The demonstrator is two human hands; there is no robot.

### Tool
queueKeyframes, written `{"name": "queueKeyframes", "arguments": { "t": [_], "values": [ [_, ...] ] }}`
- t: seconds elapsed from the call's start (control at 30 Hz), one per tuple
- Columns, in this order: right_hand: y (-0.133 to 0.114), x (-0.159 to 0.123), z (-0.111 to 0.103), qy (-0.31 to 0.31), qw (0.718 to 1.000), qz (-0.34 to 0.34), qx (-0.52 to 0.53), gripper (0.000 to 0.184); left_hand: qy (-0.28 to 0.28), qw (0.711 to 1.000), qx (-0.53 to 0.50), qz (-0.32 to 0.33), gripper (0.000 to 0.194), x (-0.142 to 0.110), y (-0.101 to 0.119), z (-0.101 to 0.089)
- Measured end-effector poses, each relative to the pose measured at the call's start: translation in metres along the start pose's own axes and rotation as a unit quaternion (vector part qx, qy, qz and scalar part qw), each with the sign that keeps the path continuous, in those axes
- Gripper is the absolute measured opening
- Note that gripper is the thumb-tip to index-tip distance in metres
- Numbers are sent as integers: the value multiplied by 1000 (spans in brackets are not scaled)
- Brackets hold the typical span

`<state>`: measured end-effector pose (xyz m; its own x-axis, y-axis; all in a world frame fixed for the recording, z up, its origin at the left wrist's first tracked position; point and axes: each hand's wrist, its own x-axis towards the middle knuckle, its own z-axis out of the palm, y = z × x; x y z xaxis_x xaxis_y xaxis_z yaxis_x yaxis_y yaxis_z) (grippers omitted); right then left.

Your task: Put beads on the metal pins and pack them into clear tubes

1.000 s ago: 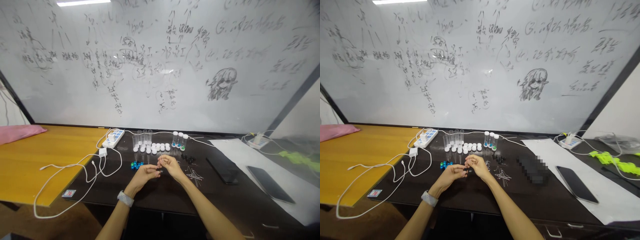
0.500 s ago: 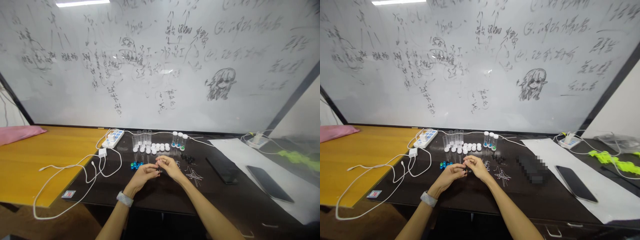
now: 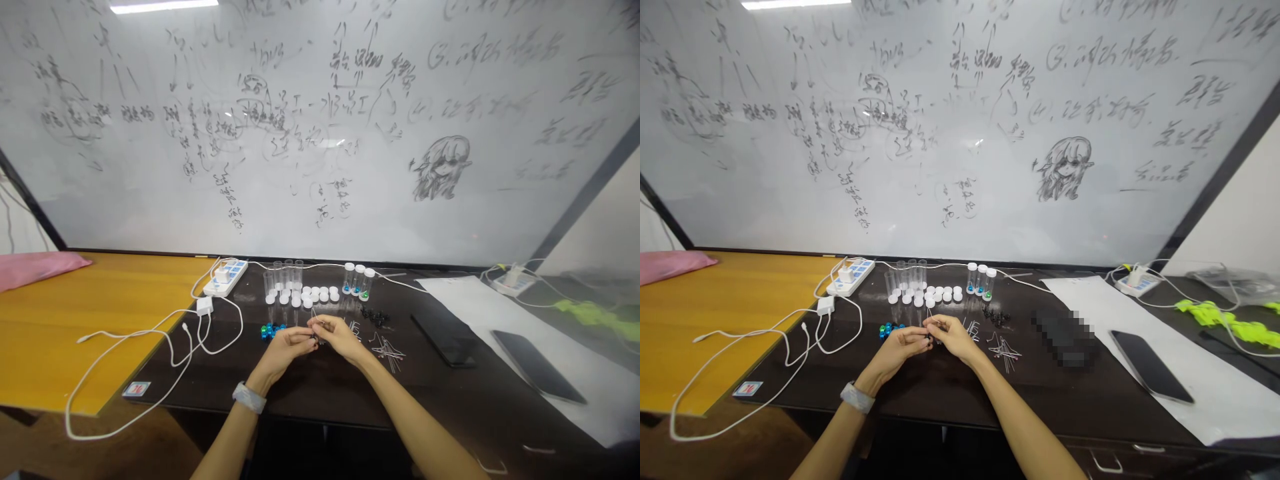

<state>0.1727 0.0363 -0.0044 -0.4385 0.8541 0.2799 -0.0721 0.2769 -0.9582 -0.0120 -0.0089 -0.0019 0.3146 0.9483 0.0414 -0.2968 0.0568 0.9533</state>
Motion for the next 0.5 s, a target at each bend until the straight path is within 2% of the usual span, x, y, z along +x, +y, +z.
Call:
{"name": "queueKeyframes", "arguments": {
  "t": [0.1,0.17,0.2,0.27,0.37,0.5],
  "values": [
    [-2,-1,-15,24,995,-11,-92,37,26,1000,-4,4,45,1,2,-3],
    [-4,-4,-29,52,977,-19,-207,28,45,999,-5,8,45,1,3,-4],
    [-4,-7,-35,46,964,-20,-263,23,53,999,-3,10,45,1,4,-5],
    [-6,-12,-45,-8,941,-15,-338,15,62,998,0,14,46,1,4,-5],
    [-7,-19,-49,-74,917,-11,-392,10,67,998,1,19,45,2,3,-5],
    [-7,-21,-44,-71,904,-13,-421,10,72,997,-1,23,45,2,1,-6]
  ]
}}
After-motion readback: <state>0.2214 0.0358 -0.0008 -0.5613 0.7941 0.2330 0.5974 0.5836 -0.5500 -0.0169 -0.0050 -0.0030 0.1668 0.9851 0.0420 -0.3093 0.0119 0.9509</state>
